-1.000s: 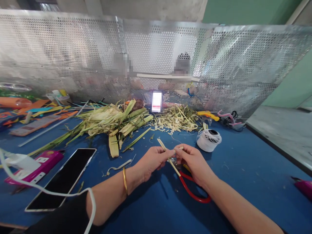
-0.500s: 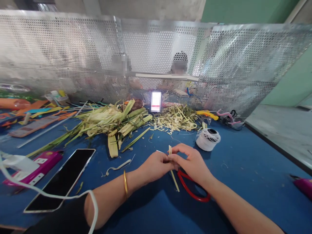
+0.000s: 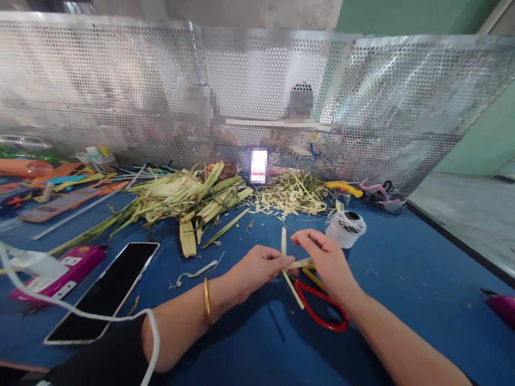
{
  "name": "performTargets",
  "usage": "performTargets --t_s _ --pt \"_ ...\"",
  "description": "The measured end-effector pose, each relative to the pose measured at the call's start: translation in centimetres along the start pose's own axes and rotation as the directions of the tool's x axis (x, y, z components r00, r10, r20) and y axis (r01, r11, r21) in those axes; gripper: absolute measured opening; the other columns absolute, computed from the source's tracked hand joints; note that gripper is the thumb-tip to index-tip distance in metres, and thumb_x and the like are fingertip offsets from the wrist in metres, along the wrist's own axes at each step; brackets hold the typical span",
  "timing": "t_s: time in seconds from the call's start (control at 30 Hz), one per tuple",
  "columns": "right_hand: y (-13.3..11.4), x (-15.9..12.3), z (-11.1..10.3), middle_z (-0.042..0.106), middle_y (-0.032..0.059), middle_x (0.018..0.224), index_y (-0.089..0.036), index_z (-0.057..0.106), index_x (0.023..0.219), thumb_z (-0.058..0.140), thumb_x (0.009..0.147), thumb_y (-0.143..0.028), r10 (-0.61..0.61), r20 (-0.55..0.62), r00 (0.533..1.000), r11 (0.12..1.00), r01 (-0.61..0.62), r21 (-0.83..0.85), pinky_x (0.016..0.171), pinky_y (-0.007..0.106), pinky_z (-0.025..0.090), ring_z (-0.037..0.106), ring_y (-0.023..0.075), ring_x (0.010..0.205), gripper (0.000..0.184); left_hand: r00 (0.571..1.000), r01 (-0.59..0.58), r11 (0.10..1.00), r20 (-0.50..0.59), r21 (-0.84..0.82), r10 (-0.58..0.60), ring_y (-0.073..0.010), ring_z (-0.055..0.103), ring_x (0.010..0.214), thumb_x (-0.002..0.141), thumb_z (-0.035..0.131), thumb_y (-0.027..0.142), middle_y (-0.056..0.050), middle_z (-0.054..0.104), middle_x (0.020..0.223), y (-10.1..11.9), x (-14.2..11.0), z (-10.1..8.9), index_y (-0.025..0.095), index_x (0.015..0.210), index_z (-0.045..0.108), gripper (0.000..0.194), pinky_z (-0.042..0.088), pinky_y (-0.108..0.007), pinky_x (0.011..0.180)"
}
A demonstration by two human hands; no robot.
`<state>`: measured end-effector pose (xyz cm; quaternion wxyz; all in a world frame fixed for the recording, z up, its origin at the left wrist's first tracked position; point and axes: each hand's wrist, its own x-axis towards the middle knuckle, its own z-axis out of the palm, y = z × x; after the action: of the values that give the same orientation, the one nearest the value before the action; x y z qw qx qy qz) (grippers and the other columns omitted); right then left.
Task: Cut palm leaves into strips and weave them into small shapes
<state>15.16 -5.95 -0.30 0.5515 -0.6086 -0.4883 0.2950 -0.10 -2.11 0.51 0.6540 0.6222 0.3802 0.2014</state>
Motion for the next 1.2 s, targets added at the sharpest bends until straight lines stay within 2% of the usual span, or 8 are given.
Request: performTargets --t_s 0.1,0.27,0.5,0.6,0.67,0.73,0.87,1.2 --pt "0.0 0.5 -0.5 0.061 0.0016 0.067 -0.018 0.067 0.077 0.064 0.069 -0.055 0.158 -0.053 0.986 0.972 -0.146 0.187 0.061 0.028 0.044 0.055 0.0159 0.064 0.038 1.0 0.019 0.994 0.011 -0.108 -0.018 -0.0068 0.028 0.046 0.071 0.057 0.06 0.006 0.039 0.047 0.4 0.3 -0.4 0.014 0.067 0.066 0.047 0.019 -0.023 0.047" --pt "0.0 0.0 0.0 0.052 -0.0039 0.05 -0.016 0.062 0.064 0.073 0.062 -0.051 0.222 0.229 0.948 0.915 -0.284 0.287 0.05 0.023 0.04 0.046 0.0088 0.047 0.037 0.999 0.04 0.99 -0.003 -0.133 -0.041 -0.0067 0.033 0.046 0.068 0.063 0.053 0.005 0.044 0.049 0.5 0.4 -0.6 0.016 0.06 0.056 0.039 0.022 -0.022 0.047" --pt "0.5 -0.1 0.1 0.055 -0.0028 0.049 -0.018 0.059 0.063 0.066 0.071 -0.048 0.134 0.103 0.986 0.981 -0.147 0.128 0.052 0.027 0.043 0.051 0.0123 0.047 0.032 0.999 -0.013 1.0 0.048 -0.017 0.014 -0.0059 0.03 0.044 0.066 0.065 0.036 0.007 0.037 0.042 0.4 0.1 -0.4 0.014 0.053 0.059 0.026 0.021 -0.022 0.047" --pt "0.2 0.2 -0.8 0.064 0.0031 0.067 -0.019 0.065 0.075 0.06 0.079 -0.041 -0.131 -0.019 0.991 0.975 0.125 -0.183 0.064 0.033 0.047 0.059 0.0189 0.065 0.023 1.0 0.023 0.994 0.0 -0.109 -0.024 -0.0059 0.036 0.044 0.068 0.066 0.04 0.005 0.045 0.045 0.4 0.3 -0.6 0.012 0.067 0.067 0.028 0.025 -0.021 0.047" --pt "-0.3 0.0 -1.3 0.066 0.007 0.084 -0.02 0.067 0.09 0.059 0.082 -0.034 -0.467 -0.066 0.882 0.805 0.392 -0.446 0.074 0.037 0.046 0.06 0.0225 0.081 0.018 0.998 0.047 0.966 -0.029 -0.253 -0.056 -0.0076 0.047 0.049 0.067 0.068 0.045 0.002 0.054 0.052 0.4 0.5 -0.8 0.012 0.072 0.068 0.033 0.034 -0.021 0.051" --pt "-0.7 -0.4 -1.4 0.065 0.0069 0.085 -0.021 0.067 0.098 0.054 0.087 -0.023 -0.709 0.078 0.701 0.54 0.61 -0.58 0.076 0.036 0.044 0.059 0.0207 0.081 0.018 0.998 0.049 0.918 -0.023 -0.393 -0.063 -0.0101 0.056 0.058 0.064 0.073 0.044 -0.003 0.063 0.064 0.4 0.7 -1.1 0.011 0.074 0.068 0.034 0.042 -0.023 0.06" --pt "-0.4 -1.3 -0.4 0.066 0.0063 0.081 -0.018 0.063 0.109 0.04 0.09 -0.01 -0.674 0.608 0.42 0.063 0.853 -0.519 0.076 0.035 0.04 0.057 0.0181 0.075 0.031 0.999 -0.001 0.866 -0.033 -0.5 -0.018 -0.0105 0.058 0.064 0.059 0.078 0.028 -0.006 0.067 0.072 0.2 1.0 -1.3 0.009 0.071 0.069 0.024 0.045 -0.022 0.066" --pt "-0.3 -2.1 0.5 0.068 0.0086 0.079 -0.011 0.063 0.095 0.033 0.094 -0.008 -0.7 0.659 0.276 -0.035 0.908 -0.417 0.08 0.034 0.04 0.059 0.0188 0.079 0.03 0.986 -0.006 0.832 -0.14 -0.554 -0.086 -0.012 0.06 0.061 0.063 0.074 0.013 -0.005 0.068 0.065 0.1 0.7 -0.3 0.01 0.083 0.068 0.021 0.046 -0.023 0.063"
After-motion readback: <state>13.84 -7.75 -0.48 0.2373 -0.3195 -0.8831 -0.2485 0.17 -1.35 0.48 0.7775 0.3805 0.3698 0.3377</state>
